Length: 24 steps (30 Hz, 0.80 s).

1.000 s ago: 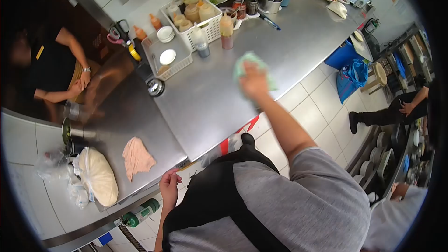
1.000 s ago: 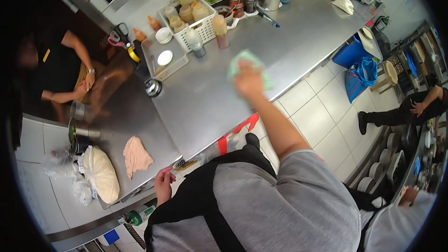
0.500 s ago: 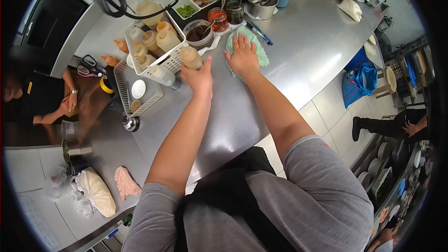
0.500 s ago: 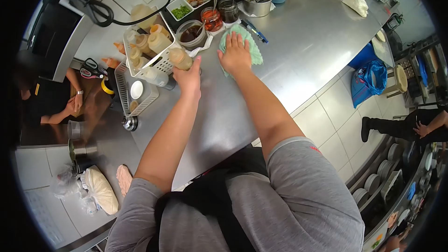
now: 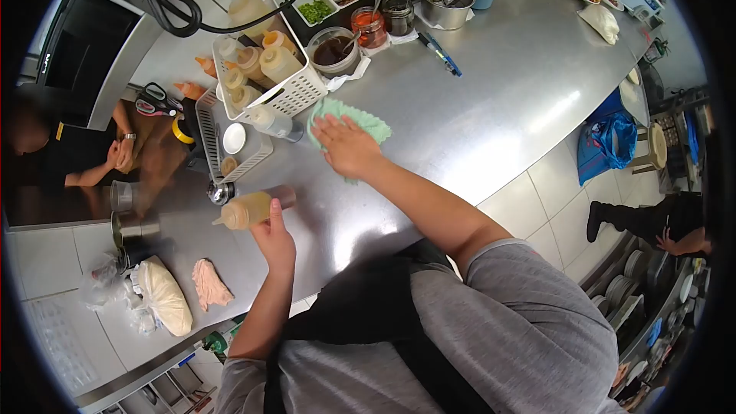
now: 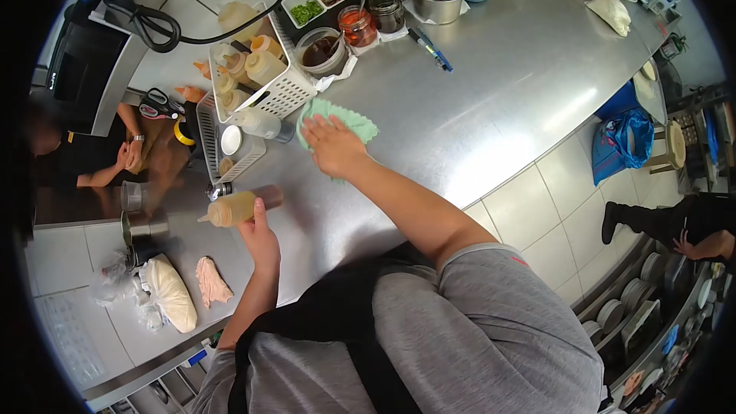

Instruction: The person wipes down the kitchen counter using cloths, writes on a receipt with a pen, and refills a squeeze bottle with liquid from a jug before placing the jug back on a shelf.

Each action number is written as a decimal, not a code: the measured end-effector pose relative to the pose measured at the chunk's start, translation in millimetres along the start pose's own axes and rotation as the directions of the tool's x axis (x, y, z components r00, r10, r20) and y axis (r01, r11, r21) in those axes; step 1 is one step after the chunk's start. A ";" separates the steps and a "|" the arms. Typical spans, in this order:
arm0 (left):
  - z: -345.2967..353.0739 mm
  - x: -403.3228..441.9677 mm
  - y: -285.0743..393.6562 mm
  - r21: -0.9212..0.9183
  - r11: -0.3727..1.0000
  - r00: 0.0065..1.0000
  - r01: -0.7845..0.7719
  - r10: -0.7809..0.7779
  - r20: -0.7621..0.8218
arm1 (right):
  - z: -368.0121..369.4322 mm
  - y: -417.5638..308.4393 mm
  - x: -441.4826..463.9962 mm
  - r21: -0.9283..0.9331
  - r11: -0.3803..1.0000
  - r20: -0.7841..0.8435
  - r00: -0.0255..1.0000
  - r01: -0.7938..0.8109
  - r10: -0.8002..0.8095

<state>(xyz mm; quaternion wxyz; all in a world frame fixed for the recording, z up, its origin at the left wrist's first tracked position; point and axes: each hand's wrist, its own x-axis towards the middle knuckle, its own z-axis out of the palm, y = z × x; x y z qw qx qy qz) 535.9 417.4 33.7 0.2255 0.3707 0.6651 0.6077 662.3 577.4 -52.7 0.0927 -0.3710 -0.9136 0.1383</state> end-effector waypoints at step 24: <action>107.7 -11.6 -17.3 -0.040 0.999 0.932 -0.024 0.037 0.362 | 3.2 -4.8 -152.7 0.004 0.910 -0.136 0.901 -0.415 0.411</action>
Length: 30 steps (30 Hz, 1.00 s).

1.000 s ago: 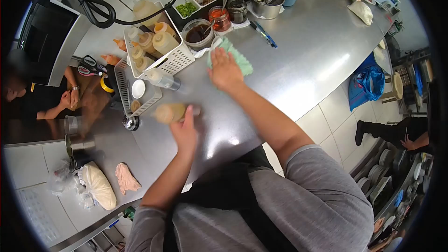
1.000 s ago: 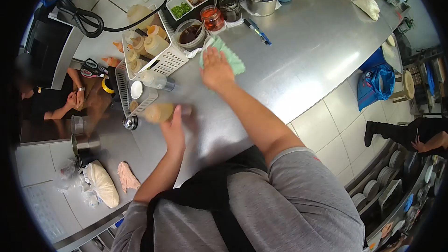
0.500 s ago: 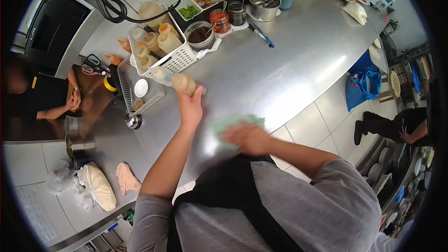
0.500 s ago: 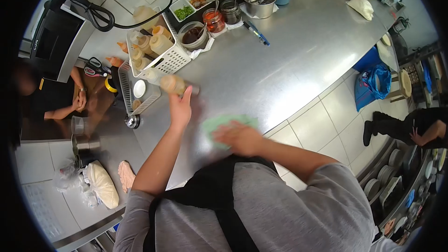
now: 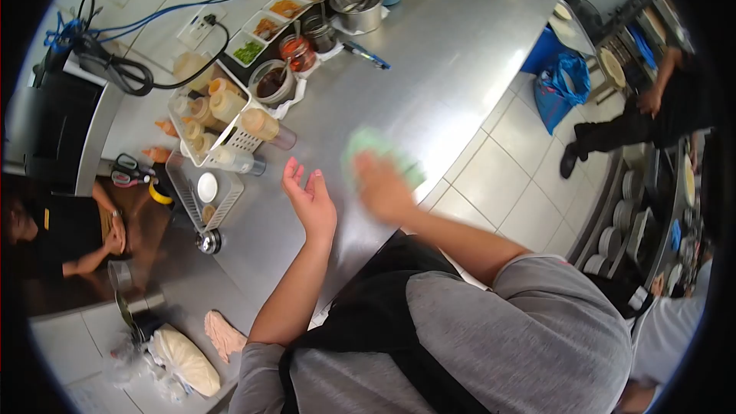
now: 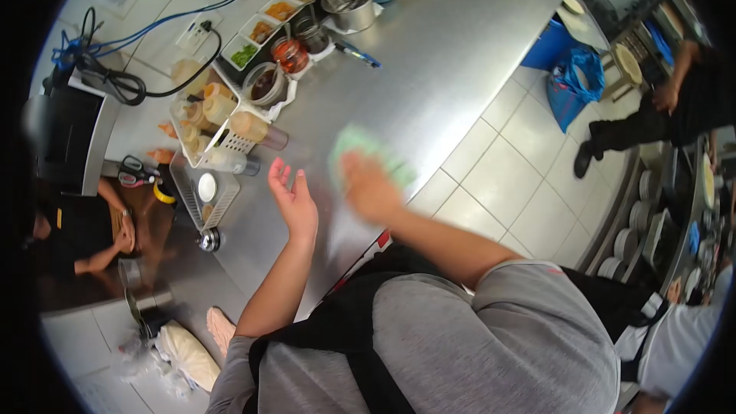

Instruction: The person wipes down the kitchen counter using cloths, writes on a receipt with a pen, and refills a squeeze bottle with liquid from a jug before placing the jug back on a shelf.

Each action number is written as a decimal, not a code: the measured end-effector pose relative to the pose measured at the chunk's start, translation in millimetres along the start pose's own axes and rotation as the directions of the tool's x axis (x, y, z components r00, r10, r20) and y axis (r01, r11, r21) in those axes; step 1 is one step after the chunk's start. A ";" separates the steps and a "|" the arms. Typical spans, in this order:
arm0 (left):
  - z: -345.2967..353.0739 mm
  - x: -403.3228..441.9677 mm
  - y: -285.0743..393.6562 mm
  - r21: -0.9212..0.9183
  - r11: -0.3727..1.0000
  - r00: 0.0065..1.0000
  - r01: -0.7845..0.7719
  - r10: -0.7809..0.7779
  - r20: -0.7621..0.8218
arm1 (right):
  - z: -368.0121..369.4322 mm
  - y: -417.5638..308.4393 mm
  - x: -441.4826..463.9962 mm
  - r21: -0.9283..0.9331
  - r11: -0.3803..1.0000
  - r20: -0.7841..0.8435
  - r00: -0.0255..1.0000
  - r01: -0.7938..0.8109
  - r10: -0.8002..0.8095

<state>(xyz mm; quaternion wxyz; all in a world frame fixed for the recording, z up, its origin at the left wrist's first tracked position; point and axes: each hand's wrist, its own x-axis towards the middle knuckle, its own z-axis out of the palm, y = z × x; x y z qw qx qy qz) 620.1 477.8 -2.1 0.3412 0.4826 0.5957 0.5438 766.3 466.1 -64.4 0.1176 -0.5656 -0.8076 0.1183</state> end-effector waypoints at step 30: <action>207.2 188.4 -2.2 0.724 0.297 0.773 -0.623 0.091 0.628 | -165.1 548.2 371.7 0.240 0.716 -0.373 0.619 -0.655 0.691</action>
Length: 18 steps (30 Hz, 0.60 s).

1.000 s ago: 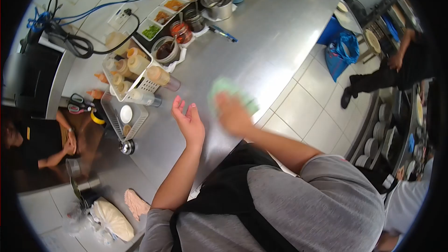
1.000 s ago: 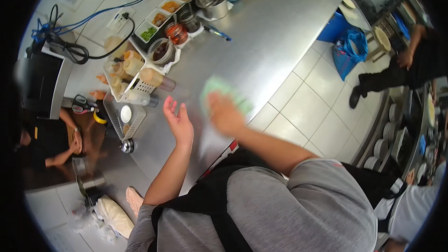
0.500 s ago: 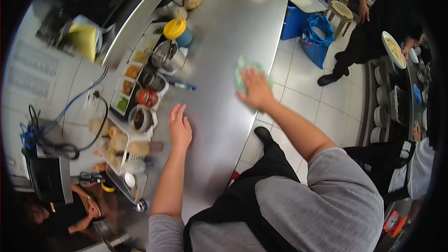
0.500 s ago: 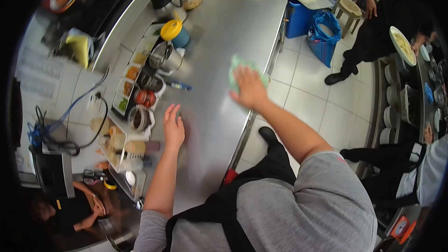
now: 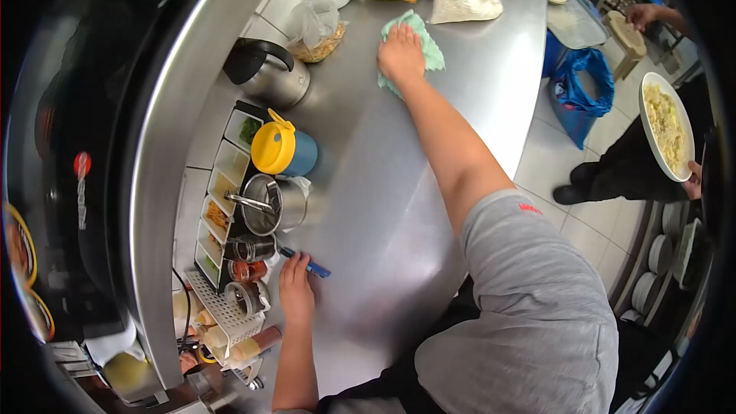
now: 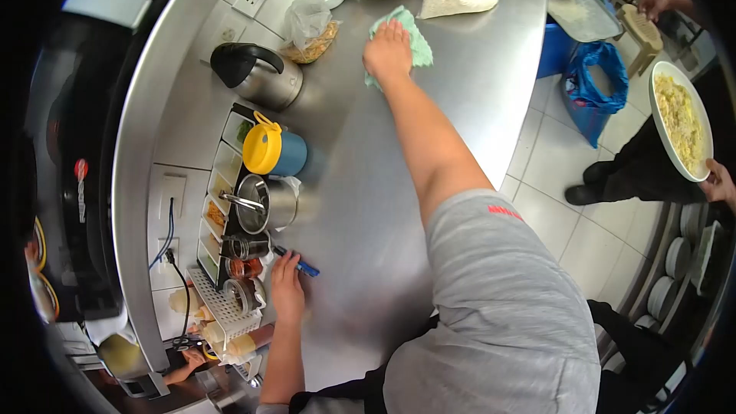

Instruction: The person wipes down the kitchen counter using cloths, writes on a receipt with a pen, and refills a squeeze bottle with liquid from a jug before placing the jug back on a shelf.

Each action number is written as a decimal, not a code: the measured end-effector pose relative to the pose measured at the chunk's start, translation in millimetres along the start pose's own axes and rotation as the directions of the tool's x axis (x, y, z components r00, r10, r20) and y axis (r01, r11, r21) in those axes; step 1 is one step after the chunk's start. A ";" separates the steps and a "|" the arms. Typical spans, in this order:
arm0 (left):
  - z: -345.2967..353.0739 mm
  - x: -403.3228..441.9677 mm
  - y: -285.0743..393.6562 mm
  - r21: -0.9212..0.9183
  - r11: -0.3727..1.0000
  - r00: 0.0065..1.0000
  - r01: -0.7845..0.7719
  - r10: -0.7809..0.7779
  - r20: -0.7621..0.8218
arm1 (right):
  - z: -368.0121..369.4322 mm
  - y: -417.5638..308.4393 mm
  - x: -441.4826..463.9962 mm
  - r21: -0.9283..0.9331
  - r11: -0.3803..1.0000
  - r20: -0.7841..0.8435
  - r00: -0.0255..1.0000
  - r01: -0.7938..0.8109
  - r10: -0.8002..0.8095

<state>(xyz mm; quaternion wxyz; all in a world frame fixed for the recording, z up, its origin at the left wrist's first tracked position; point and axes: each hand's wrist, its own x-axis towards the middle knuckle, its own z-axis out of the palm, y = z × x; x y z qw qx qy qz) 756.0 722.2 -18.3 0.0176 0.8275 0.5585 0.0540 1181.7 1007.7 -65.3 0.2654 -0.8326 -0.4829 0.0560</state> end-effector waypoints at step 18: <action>0.2 -68.3 49.4 -0.039 0.999 0.998 0.024 -0.022 0.057 | -22.5 -27.9 -139.0 0.245 0.582 0.444 0.444 0.775 -0.778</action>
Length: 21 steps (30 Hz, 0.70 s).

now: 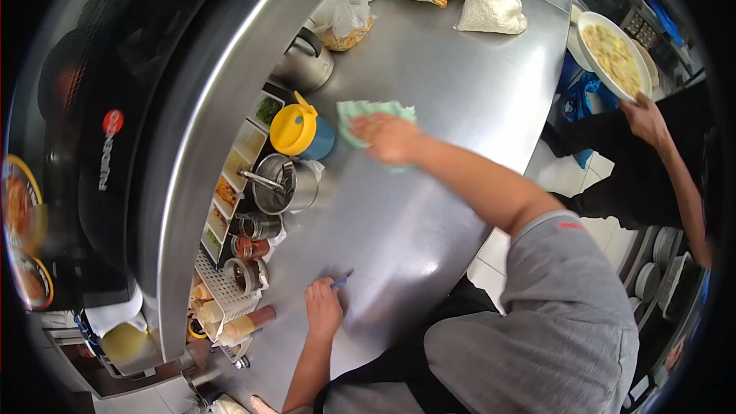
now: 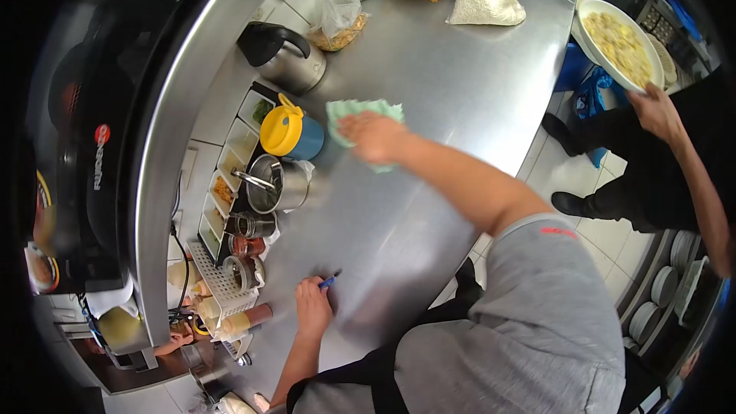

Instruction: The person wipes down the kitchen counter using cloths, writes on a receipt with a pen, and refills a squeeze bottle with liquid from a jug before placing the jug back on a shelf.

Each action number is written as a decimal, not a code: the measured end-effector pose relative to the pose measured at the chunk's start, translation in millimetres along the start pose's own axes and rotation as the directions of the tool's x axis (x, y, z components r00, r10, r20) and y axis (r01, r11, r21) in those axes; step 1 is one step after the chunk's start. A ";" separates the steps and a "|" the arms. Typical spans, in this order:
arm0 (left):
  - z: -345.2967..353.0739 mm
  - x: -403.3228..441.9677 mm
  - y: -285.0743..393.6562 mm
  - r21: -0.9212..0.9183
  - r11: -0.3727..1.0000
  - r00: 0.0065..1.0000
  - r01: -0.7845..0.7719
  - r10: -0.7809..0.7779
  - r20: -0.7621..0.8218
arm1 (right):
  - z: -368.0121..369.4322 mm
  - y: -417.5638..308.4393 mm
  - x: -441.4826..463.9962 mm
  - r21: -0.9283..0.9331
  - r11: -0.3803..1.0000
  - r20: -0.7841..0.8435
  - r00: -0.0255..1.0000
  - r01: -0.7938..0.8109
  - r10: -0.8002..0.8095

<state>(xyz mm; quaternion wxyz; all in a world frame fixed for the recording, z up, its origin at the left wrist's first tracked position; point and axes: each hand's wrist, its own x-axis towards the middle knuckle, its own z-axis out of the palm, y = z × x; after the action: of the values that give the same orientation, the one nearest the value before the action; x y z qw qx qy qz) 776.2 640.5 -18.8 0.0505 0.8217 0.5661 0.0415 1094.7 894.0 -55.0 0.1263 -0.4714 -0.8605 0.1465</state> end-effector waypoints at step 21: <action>-54.2 -309.3 -10.6 -0.332 0.842 0.861 0.425 -0.490 -0.141 | 106.3 -303.3 -35.3 0.008 0.984 -0.079 0.981 -0.177 0.177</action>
<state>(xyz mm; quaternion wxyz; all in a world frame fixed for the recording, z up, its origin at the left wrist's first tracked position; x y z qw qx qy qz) 649.7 357.0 30.1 0.1156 0.6357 0.7363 0.2010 840.6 694.5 -43.5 0.1471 -0.5514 -0.8093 0.1390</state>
